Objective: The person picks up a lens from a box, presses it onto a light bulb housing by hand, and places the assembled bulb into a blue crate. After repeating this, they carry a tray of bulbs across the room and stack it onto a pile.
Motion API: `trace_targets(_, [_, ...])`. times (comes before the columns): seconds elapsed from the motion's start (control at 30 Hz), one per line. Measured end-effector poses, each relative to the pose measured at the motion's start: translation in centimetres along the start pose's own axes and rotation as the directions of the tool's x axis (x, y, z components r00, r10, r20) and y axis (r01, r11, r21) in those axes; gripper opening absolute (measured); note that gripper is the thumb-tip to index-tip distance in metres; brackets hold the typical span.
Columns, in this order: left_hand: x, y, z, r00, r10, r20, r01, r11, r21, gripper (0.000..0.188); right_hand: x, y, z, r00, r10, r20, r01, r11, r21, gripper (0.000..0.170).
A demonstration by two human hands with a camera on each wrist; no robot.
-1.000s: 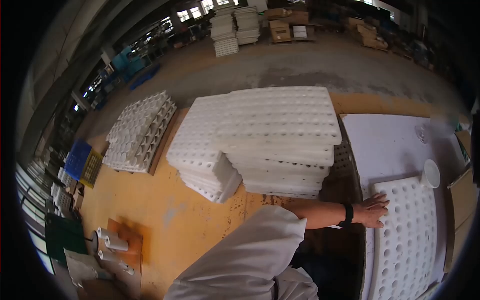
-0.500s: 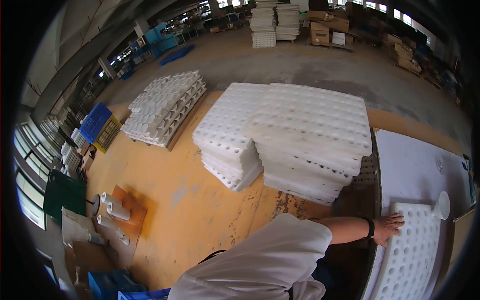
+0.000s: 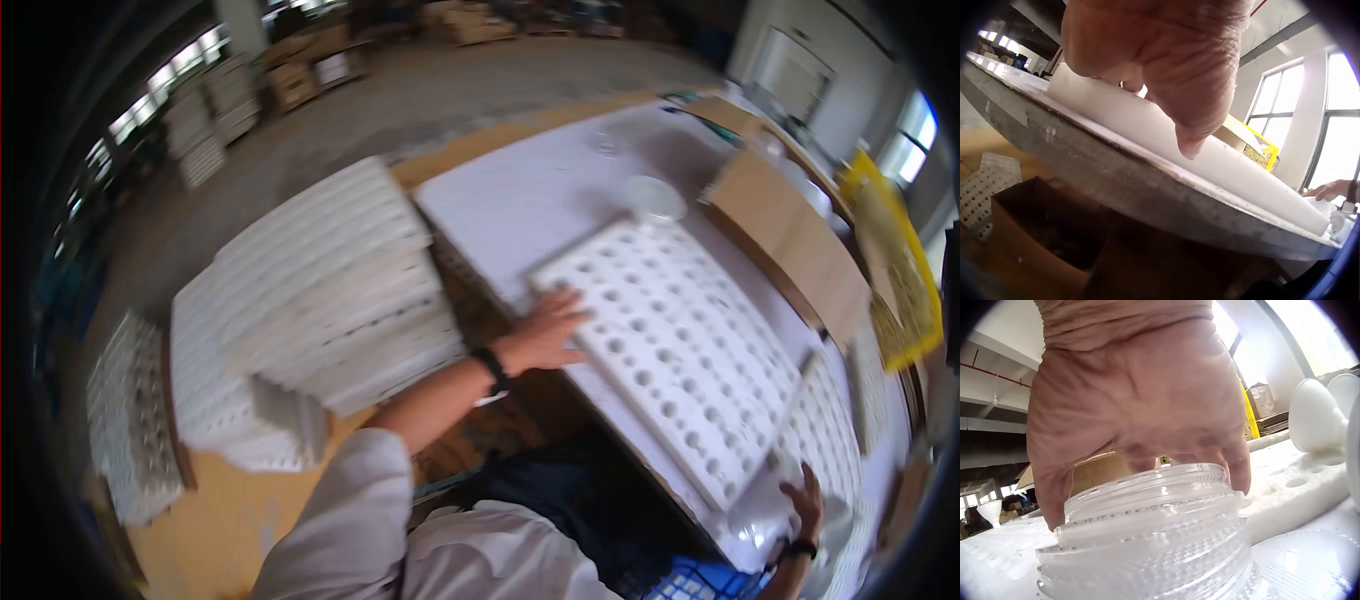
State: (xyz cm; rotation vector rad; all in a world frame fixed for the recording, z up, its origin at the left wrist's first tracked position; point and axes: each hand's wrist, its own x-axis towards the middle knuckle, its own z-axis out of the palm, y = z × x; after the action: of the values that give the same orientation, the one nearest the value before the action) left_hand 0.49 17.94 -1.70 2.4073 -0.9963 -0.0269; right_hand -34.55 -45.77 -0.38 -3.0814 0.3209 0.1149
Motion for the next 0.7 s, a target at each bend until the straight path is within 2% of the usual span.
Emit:
trace_targets(0.03, [0.2, 0.7, -0.9, 1.000, -0.019, 0.025, 0.018, 0.999, 0.038, 0.065, 0.4, -12.3, -7.6, 0.918, 0.393, 0.051, -0.396, 0.904, 0.161, 0.085])
trace_targets(0.1, [0.5, 1.7, -1.6, 0.999, -0.048, 0.010, 0.048, 0.998, 0.030, 0.052, 0.2, -15.3, -10.2, 0.906, 0.423, -0.011, -0.407, 0.878, 0.251, 0.087])
trace_targets(0.13, [0.7, 3.1, -1.8, 0.998, 0.023, -0.064, -0.019, 0.998, 0.058, 0.039, -0.3, -14.3, -9.8, 0.915, 0.390, -0.099, -0.348, 0.891, 0.291, 0.090])
trace_targets(0.17, [1.0, 4.6, -1.5, 0.998, 0.046, -0.036, -0.044, 0.997, 0.059, 0.039, -1.1, -15.1, -10.5, 0.917, 0.364, -0.163, -0.284, 0.882, 0.377, 0.093])
trace_targets(0.23, [2.2, 7.8, 0.0, 0.992, 0.123, -0.027, -0.126, 0.946, -0.298, 0.030, -2.8, -16.2, -10.9, 0.911, 0.297, -0.285, -0.193, 0.920, 0.341, 0.095])
trace_targets(0.27, [2.8, 9.4, 1.1, 0.977, 0.211, -0.034, -0.211, 0.925, -0.316, 0.026, -3.5, -17.2, -11.5, 0.913, 0.288, -0.290, -0.167, 0.911, 0.378, 0.096])
trace_targets(0.33, [4.4, 13.1, 2.5, 0.942, 0.334, 0.039, -0.290, 0.866, -0.408, 0.025, -6.4, -18.9, -13.7, 0.879, 0.352, -0.323, -0.175, 0.867, 0.467, 0.097])
trace_targets(0.37, [5.2, 15.0, 3.3, 0.923, 0.372, 0.096, -0.287, 0.832, -0.475, 0.024, -8.2, -19.3, -14.3, 0.854, 0.391, -0.344, -0.172, 0.835, 0.522, 0.097])
trace_targets(0.43, [6.8, 18.2, 5.1, 0.869, 0.477, 0.129, -0.346, 0.774, -0.531, 0.029, -11.9, -19.0, -14.1, 0.776, 0.538, -0.329, -0.072, 0.594, 0.801, 0.101])
trace_targets(0.5, [7.9, 22.2, 6.4, 0.824, 0.487, 0.289, -0.216, 0.742, -0.635, 0.034, -15.0, -18.4, -13.7, 0.668, 0.666, -0.332, 0.046, 0.408, 0.912, 0.107])
trace_targets(0.53, [8.3, 24.0, 7.5, 0.805, 0.508, 0.308, -0.214, 0.732, -0.647, 0.034, -16.3, -18.3, -13.6, 0.630, 0.705, -0.325, 0.104, 0.338, 0.935, 0.110])
trace_targets(0.6, [9.2, 28.1, 9.4, 0.708, 0.649, 0.277, -0.297, 0.630, -0.717, 0.039, -18.9, -17.8, -12.8, 0.565, 0.771, -0.295, 0.165, 0.245, 0.955, 0.109])
trace_targets(0.63, [9.3, 29.9, 10.1, 0.692, 0.660, 0.292, -0.292, 0.626, -0.723, 0.039, -20.1, -17.6, -12.2, 0.542, 0.795, -0.273, 0.184, 0.205, 0.961, 0.110])
trace_targets(0.7, [9.7, 33.5, 11.0, 0.677, 0.666, 0.312, -0.228, 0.594, -0.772, 0.036, -21.6, -17.6, -11.7, 0.511, 0.822, -0.253, 0.156, 0.201, 0.967, 0.111])
